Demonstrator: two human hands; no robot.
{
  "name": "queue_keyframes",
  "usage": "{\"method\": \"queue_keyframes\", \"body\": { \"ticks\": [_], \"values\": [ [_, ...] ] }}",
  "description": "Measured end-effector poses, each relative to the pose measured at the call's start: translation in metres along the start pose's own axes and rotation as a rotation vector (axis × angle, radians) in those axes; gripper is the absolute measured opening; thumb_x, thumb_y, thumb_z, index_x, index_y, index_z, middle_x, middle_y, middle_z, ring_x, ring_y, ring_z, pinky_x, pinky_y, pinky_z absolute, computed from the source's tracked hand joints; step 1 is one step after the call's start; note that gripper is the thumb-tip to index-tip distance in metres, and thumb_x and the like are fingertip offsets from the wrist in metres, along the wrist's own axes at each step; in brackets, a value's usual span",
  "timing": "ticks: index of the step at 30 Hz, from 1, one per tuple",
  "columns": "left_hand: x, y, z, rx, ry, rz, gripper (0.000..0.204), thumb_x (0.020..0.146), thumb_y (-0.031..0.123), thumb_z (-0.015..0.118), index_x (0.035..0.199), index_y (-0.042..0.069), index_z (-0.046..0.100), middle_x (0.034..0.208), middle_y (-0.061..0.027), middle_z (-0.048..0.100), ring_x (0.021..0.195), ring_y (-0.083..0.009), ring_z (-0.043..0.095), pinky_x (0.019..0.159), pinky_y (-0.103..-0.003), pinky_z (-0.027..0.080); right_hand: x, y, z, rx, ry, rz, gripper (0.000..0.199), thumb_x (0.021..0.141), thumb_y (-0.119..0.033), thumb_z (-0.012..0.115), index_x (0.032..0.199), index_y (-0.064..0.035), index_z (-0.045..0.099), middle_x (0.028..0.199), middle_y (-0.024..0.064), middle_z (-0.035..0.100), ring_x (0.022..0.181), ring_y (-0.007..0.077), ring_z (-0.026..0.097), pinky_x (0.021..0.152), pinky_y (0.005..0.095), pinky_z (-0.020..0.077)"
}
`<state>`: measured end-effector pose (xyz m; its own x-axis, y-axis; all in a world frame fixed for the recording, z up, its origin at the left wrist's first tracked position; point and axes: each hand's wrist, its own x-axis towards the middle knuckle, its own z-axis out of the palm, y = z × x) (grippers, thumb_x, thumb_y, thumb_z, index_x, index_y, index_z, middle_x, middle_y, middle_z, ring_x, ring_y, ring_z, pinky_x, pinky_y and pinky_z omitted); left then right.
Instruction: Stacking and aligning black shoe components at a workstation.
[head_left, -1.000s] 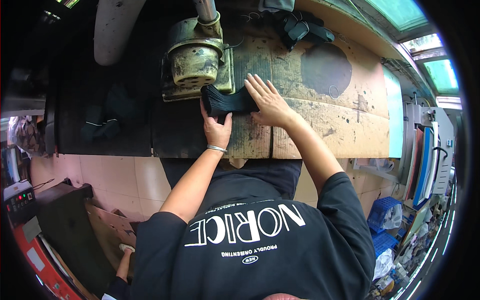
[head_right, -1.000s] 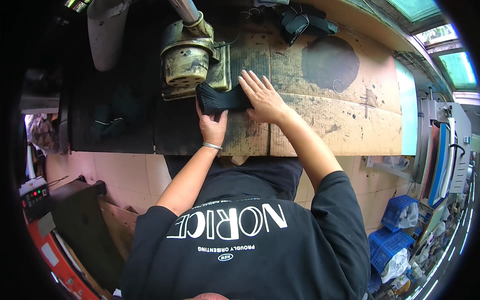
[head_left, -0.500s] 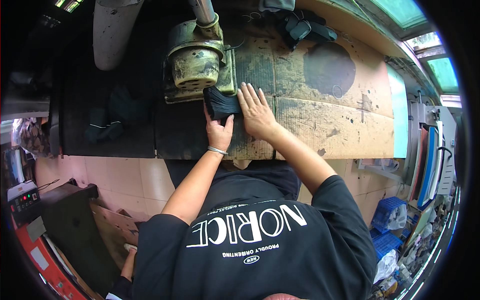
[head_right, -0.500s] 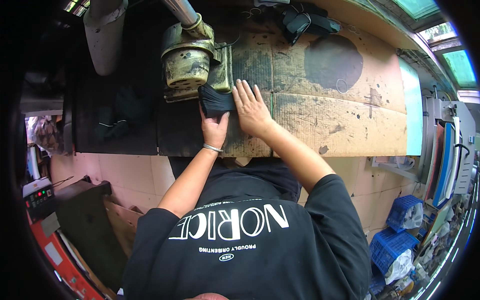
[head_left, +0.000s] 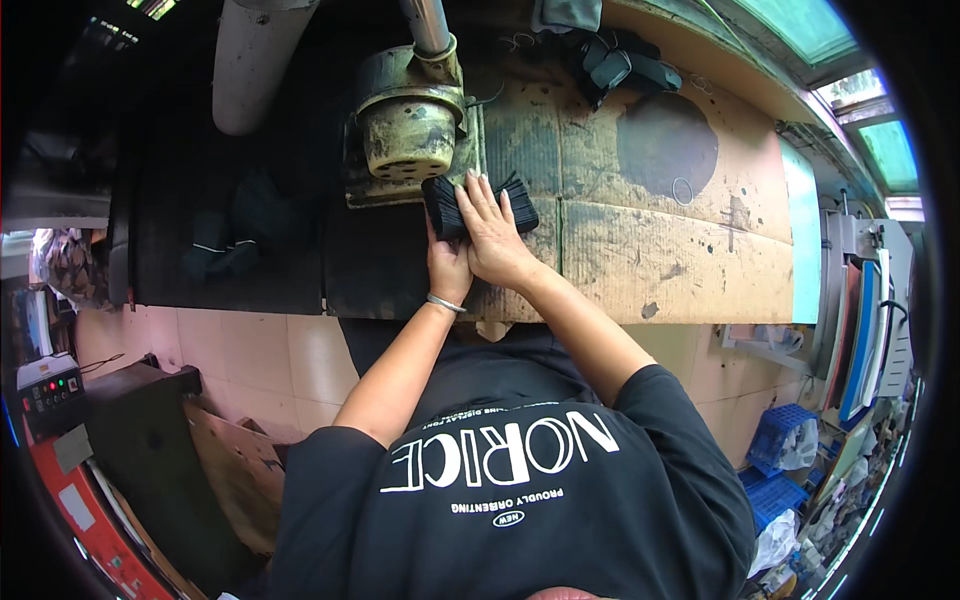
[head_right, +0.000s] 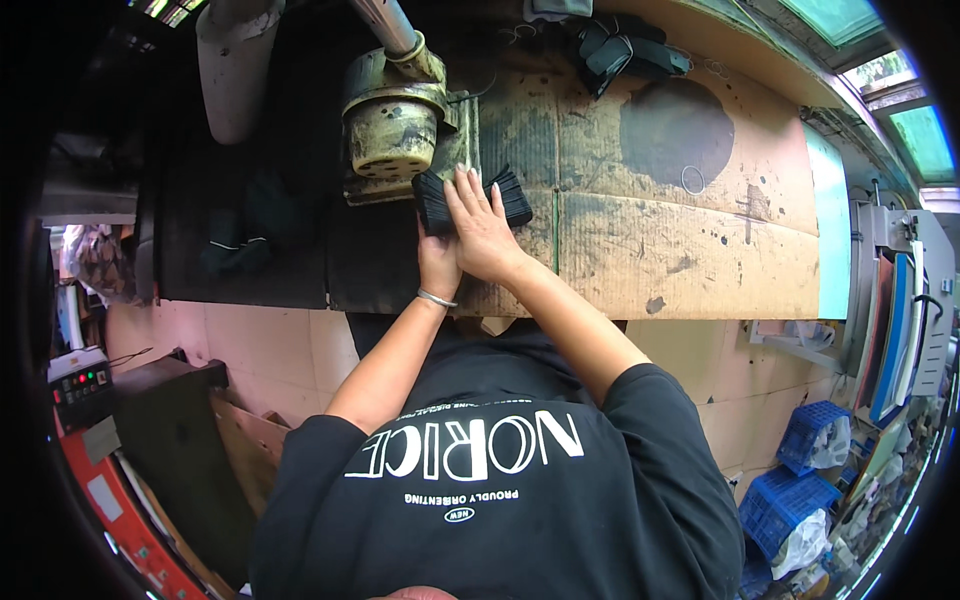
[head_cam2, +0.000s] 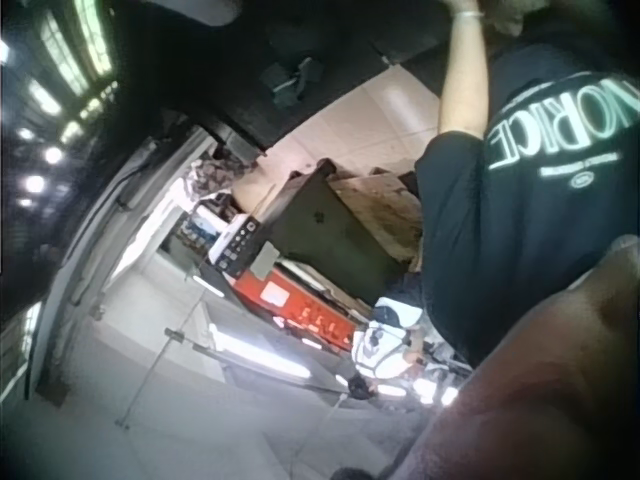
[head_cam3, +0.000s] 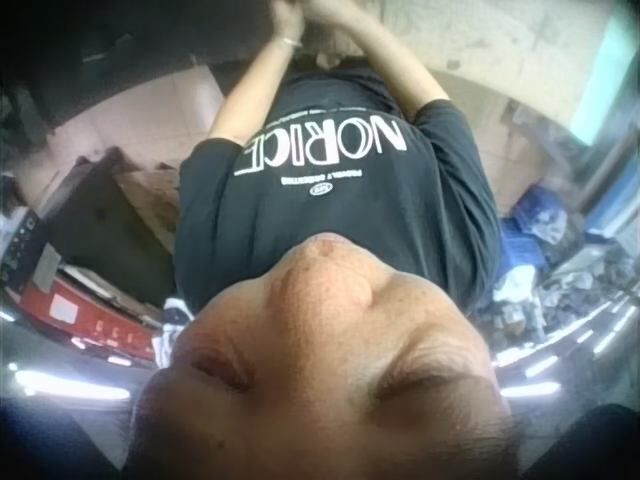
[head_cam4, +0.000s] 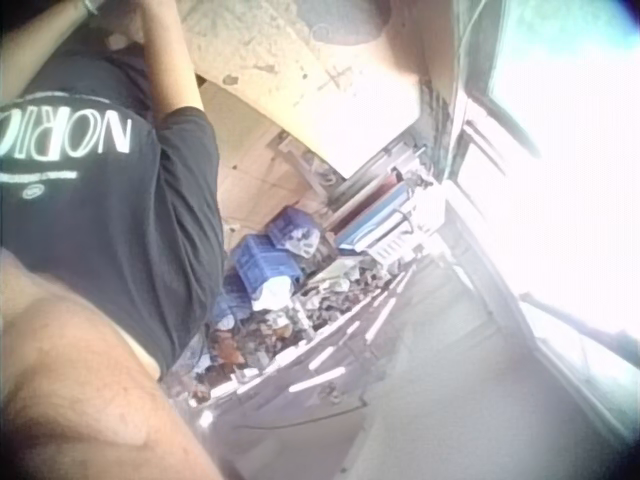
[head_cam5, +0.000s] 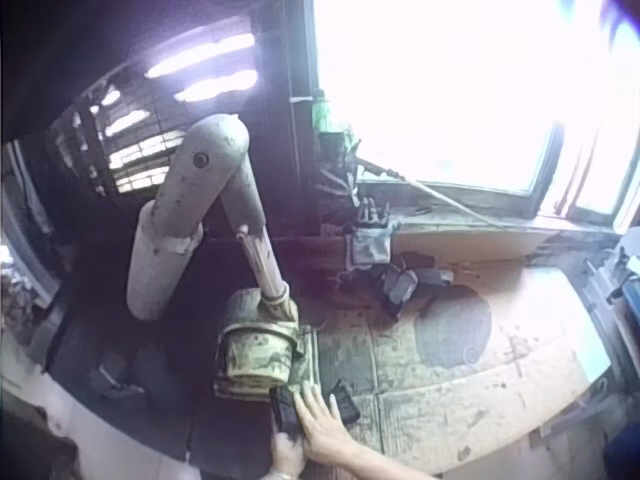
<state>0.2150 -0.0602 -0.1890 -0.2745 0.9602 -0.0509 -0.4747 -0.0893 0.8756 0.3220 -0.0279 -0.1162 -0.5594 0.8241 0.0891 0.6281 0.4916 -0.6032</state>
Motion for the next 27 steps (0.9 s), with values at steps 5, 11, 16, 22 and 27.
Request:
{"method": "queue_keyframes", "body": {
  "ticks": [5, 11, 16, 22, 27],
  "values": [
    [-0.010, 0.013, 0.000, 0.505, -0.045, 0.092, 0.067, 0.090, -0.002, 0.051, 0.149, 0.003, 0.019, 0.135, -0.0136, 0.054, 0.122, -0.0196, 0.052, 0.103, -0.032, 0.039, 0.003, 0.002, -0.001, -0.049, -0.061, 0.000, 0.078, 0.076, -0.005, 0.050, 0.149, 0.0023, 0.021, 0.158, 0.0222, 0.011, 0.147, 0.0387, 0.005, 0.116, 0.0558, 0.0075],
    [-0.006, 0.006, 0.001, 0.445, -0.027, 0.126, 0.064, 0.091, -0.002, 0.048, 0.149, 0.002, 0.022, 0.133, -0.0139, 0.054, 0.120, -0.0198, 0.053, 0.102, -0.032, 0.040, 0.003, 0.006, -0.016, -0.154, -0.105, -0.030, 0.080, 0.075, -0.006, 0.052, 0.148, 0.0027, 0.022, 0.158, 0.0216, 0.011, 0.147, 0.0361, 0.007, 0.116, 0.0548, 0.0063],
    [-0.011, 0.004, -0.002, 0.465, 0.007, 0.134, 0.071, 0.091, -0.005, 0.046, 0.152, 0.003, 0.010, 0.132, -0.0154, 0.052, 0.119, -0.0195, 0.053, 0.100, -0.031, 0.041, 0.002, 0.046, -0.067, -0.267, -0.277, 0.002, 0.100, 0.071, -0.016, 0.072, 0.151, -0.0032, 0.014, 0.159, 0.0183, 0.009, 0.148, 0.0319, 0.005, 0.119, 0.0509, 0.0103],
    [-0.010, 0.005, 0.003, 0.463, 0.012, 0.164, 0.073, 0.091, -0.007, 0.048, 0.152, 0.003, 0.009, 0.128, -0.0138, 0.053, 0.116, -0.0182, 0.054, 0.099, -0.029, 0.041, 0.021, 0.070, -0.075, -0.333, -0.237, -0.298, 0.083, 0.067, -0.021, 0.079, 0.140, -0.0074, 0.041, 0.139, 0.0117, 0.047, 0.138, 0.0291, 0.034, 0.117, 0.0493, 0.0201],
    [-0.011, 0.012, 0.010, 0.244, 0.002, 0.119, 0.071, 0.088, -0.008, 0.052, 0.149, 0.001, 0.017, 0.134, -0.0116, 0.047, 0.122, -0.0181, 0.048, 0.105, -0.032, 0.037, 0.032, 0.067, -0.076, -0.316, -0.306, -0.273, 0.059, 0.066, -0.018, 0.077, 0.120, -0.0077, 0.056, 0.112, 0.0078, 0.060, 0.115, 0.0258, 0.054, 0.110, 0.0435, 0.0308]
  ]
}}
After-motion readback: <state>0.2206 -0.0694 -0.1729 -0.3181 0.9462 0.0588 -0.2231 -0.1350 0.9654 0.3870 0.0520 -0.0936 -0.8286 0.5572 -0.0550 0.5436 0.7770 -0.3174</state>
